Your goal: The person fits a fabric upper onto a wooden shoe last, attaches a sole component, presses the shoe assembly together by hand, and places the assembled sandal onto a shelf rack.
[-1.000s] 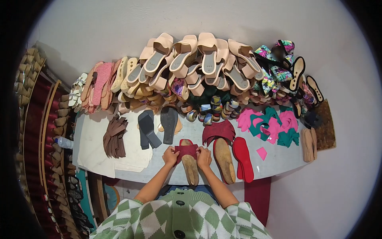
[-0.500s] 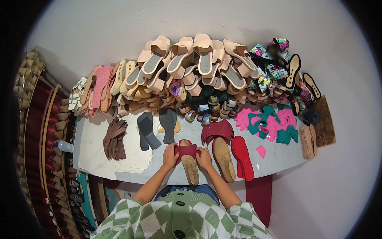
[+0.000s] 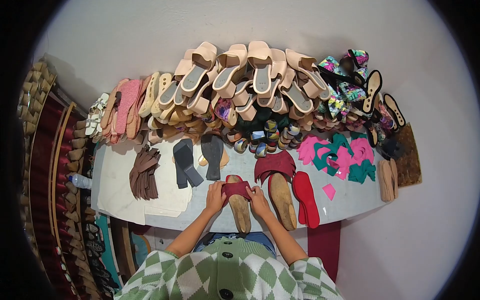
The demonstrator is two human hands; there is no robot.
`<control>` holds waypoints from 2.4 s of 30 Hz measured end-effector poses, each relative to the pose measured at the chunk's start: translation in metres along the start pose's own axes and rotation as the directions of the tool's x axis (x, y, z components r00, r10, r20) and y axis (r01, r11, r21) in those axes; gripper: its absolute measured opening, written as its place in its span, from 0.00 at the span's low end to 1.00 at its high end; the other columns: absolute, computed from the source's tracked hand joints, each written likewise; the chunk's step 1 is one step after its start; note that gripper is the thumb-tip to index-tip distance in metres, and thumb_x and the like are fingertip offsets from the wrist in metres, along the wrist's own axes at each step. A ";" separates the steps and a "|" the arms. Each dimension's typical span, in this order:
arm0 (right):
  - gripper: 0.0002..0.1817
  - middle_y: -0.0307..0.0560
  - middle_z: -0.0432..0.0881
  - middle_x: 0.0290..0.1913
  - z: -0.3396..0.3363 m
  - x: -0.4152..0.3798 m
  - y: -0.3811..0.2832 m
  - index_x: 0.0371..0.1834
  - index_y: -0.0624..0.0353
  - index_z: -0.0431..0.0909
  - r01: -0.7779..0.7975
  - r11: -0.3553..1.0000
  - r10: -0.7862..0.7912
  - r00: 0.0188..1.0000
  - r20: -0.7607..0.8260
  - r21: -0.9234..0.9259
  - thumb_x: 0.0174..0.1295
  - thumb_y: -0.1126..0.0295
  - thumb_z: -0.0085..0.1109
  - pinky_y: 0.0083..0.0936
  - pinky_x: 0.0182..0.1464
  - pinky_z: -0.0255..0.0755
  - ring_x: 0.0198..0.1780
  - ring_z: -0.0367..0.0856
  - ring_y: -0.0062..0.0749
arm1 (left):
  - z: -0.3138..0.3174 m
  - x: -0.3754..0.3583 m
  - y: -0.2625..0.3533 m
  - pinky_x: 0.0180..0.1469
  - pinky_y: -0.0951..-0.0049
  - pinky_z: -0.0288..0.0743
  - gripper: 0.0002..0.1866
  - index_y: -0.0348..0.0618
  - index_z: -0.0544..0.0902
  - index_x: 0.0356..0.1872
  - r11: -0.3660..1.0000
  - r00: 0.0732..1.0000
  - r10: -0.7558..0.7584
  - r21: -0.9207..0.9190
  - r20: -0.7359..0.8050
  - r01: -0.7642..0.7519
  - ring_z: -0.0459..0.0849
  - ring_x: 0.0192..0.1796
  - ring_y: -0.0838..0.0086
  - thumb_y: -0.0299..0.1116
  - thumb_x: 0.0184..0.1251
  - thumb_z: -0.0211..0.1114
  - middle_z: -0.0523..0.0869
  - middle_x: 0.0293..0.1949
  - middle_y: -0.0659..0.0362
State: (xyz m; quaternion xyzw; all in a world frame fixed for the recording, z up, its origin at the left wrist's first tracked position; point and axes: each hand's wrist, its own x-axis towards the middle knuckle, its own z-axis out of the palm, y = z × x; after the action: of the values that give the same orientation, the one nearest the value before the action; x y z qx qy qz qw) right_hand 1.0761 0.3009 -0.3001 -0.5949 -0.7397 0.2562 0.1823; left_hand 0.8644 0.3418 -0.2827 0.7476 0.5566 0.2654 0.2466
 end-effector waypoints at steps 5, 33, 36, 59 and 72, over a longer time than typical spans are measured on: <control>0.31 0.54 0.68 0.52 0.007 -0.002 -0.019 0.65 0.55 0.64 -0.090 0.991 0.082 0.993 -0.089 -0.098 0.54 0.83 0.45 0.34 0.54 0.66 0.50 0.68 0.48 | -0.003 -0.001 0.005 0.53 0.60 0.67 0.24 0.44 0.73 0.50 0.995 0.994 -0.093 0.026 0.050 0.091 0.71 0.52 0.56 0.23 0.46 0.62 0.75 0.50 0.55; 0.27 0.60 0.64 0.61 0.027 -0.004 -0.014 0.63 0.66 0.61 -0.061 0.967 0.000 0.971 -0.239 -0.247 0.57 0.78 0.46 0.37 0.55 0.65 0.52 0.67 0.50 | -0.010 0.027 0.000 0.49 0.62 0.65 0.36 0.46 0.66 0.58 0.971 0.977 0.117 0.186 0.178 -0.150 0.71 0.52 0.62 0.25 0.39 0.64 0.75 0.49 0.57; 0.27 0.60 0.64 0.62 0.029 -0.005 -0.012 0.63 0.66 0.61 -0.060 0.971 0.002 0.970 -0.244 -0.231 0.57 0.78 0.45 0.37 0.56 0.64 0.53 0.67 0.50 | -0.013 0.027 -0.001 0.49 0.61 0.68 0.35 0.44 0.68 0.56 0.984 0.975 0.055 0.156 0.214 -0.090 0.73 0.51 0.60 0.26 0.38 0.66 0.75 0.49 0.54; 0.28 0.53 0.69 0.50 0.014 -0.005 -0.013 0.62 0.65 0.63 -0.015 0.950 -0.028 0.991 -0.134 -0.312 0.55 0.75 0.48 0.34 0.48 0.63 0.48 0.68 0.43 | -0.016 0.060 0.000 0.54 0.64 0.65 0.54 0.52 0.61 0.65 0.827 0.819 0.412 0.213 0.399 -0.520 0.69 0.58 0.60 0.26 0.24 0.75 0.70 0.55 0.56; 0.37 0.58 0.69 0.48 0.001 0.005 -0.018 0.63 0.67 0.60 -0.068 0.997 0.071 0.995 0.076 -0.039 0.44 0.75 0.57 0.38 0.51 0.67 0.49 0.69 0.53 | -0.011 0.096 0.002 0.51 0.68 0.63 0.52 0.46 0.67 0.56 0.740 0.594 0.410 0.128 0.692 -0.660 0.71 0.54 0.65 0.31 0.13 0.80 0.72 0.49 0.59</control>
State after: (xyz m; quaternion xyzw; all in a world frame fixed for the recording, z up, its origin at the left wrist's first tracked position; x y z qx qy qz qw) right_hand 1.0603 0.3025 -0.2901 -0.6133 -0.7295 0.2718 0.1337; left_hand 0.8816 0.4344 -0.2613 0.9573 0.2250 -0.0449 0.1759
